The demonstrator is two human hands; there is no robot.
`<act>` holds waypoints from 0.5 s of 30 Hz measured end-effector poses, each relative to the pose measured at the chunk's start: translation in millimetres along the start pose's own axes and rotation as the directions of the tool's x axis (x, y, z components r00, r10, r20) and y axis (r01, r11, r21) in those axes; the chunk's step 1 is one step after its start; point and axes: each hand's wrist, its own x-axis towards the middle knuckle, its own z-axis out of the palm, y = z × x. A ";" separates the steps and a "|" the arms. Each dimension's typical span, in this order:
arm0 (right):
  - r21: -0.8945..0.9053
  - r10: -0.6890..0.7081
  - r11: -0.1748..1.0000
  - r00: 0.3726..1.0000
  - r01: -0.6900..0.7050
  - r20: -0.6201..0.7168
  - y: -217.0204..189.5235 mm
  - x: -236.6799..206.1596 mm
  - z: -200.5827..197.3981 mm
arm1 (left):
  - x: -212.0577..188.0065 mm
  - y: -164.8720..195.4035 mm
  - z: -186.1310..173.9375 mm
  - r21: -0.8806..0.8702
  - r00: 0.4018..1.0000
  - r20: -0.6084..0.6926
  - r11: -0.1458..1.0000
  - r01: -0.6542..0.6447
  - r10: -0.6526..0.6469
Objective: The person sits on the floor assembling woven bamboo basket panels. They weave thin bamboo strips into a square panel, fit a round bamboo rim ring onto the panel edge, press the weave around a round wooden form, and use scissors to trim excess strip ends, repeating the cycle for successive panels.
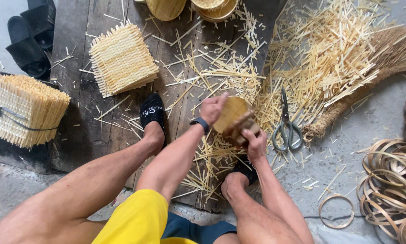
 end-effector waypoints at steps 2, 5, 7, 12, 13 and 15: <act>0.341 0.099 0.928 0.983 -0.148 0.157 0.4 -8.0 -11.7 | 14.6 -11.6 -18.6 0.101 0.984 0.020 0.980 0.172 -0.175; 0.467 0.140 0.864 0.981 -0.187 0.133 1.6 -14.4 -24.4 | 39.4 -9.3 -55.0 0.244 0.948 0.086 0.929 0.277 -0.306; 0.415 0.162 0.890 0.982 -0.190 0.102 1.8 -16.4 -29.4 | 62.9 13.5 -76.3 0.231 0.952 0.015 0.928 0.293 -0.305; 0.388 0.162 0.904 0.984 -0.178 0.075 -0.2 -18.3 -28.5 | 111.5 98.6 -127.4 -0.859 0.968 -0.207 0.499 -0.112 -0.139; 0.391 0.195 0.898 0.979 -0.200 0.054 -1.3 -18.3 -26.4 | 111.2 107.8 -127.8 -0.821 0.976 -0.148 0.570 -0.030 -0.161; 0.394 0.209 0.894 0.977 -0.211 0.050 -4.3 -16.8 -21.5 | 110.2 121.1 -121.3 -0.707 0.977 -0.035 0.696 0.124 -0.209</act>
